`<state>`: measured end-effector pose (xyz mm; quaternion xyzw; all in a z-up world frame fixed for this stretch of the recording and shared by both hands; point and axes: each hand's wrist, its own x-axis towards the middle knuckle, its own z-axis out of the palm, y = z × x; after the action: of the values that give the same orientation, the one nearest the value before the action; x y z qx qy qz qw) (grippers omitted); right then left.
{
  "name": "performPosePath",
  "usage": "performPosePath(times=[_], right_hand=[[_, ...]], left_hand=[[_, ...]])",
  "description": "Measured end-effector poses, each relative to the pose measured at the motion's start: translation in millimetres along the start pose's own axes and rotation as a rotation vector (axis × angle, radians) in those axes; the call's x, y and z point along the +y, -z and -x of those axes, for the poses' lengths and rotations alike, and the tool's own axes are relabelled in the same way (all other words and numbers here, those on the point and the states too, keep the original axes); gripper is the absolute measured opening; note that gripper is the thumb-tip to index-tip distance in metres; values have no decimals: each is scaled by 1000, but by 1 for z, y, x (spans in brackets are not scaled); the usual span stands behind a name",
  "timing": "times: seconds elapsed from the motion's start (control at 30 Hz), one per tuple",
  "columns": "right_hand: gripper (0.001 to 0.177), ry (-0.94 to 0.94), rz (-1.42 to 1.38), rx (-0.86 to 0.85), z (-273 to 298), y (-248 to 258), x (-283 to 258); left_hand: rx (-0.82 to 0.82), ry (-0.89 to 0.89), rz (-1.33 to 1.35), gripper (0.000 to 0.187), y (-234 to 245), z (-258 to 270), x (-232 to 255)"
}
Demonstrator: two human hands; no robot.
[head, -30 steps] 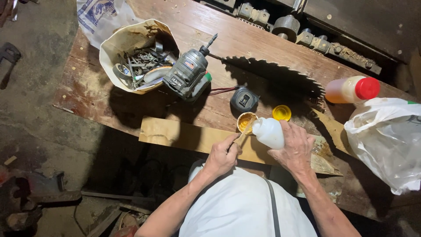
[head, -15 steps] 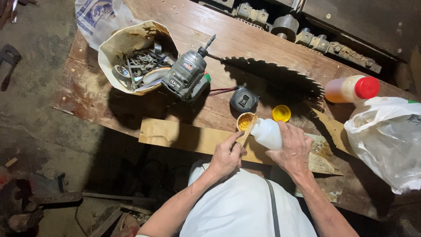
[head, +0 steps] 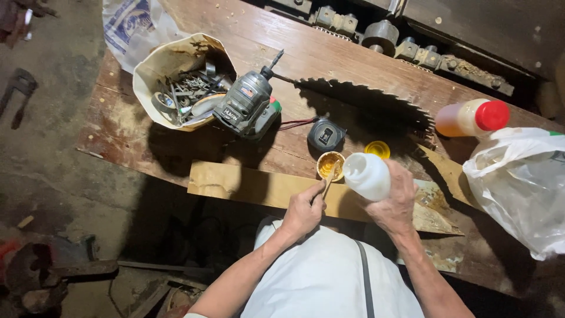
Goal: Mixing wood filler components in a small container and applying the mixture to a wooden board.
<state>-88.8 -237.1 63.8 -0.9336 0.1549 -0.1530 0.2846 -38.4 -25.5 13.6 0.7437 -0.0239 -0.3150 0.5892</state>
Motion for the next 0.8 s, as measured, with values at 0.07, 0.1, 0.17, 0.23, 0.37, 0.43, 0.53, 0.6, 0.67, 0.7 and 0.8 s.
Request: performPosePath(times=[0.07,0.1,0.17,0.23,0.37,0.43,0.53,0.6,0.67,0.7,0.8], right_hand=[[93,4,-49,23,-9,4,-3],[96,9,-91,45,-10,8,-3],[96,-26,-117,55,-4,7,6],[97,-44,-158,50,-2,5,11],[98,-139,-282,-11,6,3,22],[98,-141,-286,-11,8,2,26],[97,-132,-277,-19,6,5,23],[89,-35,-102,-38,1,9,15],[87,-54,-19,-59,5,8,18],[86,-67,64,-84,6,8,19],[85,-68,105,-100,12,4,27]], left_hand=[[-10,-8,-34,39,7,1,16],[-23,-17,-61,39,9,1,24],[-60,-46,-137,39,10,-1,28],[-70,-72,-209,39,14,-5,24],[-98,-175,-550,40,23,-10,16],[-109,-204,-673,40,27,-9,18],[-71,-290,-810,35,29,-7,21],[-61,-348,-842,32,30,-5,23],[-56,-372,-853,32,31,-4,33],[-44,-393,-861,31,33,-2,39],[-8,-425,-914,32,34,-2,39]])
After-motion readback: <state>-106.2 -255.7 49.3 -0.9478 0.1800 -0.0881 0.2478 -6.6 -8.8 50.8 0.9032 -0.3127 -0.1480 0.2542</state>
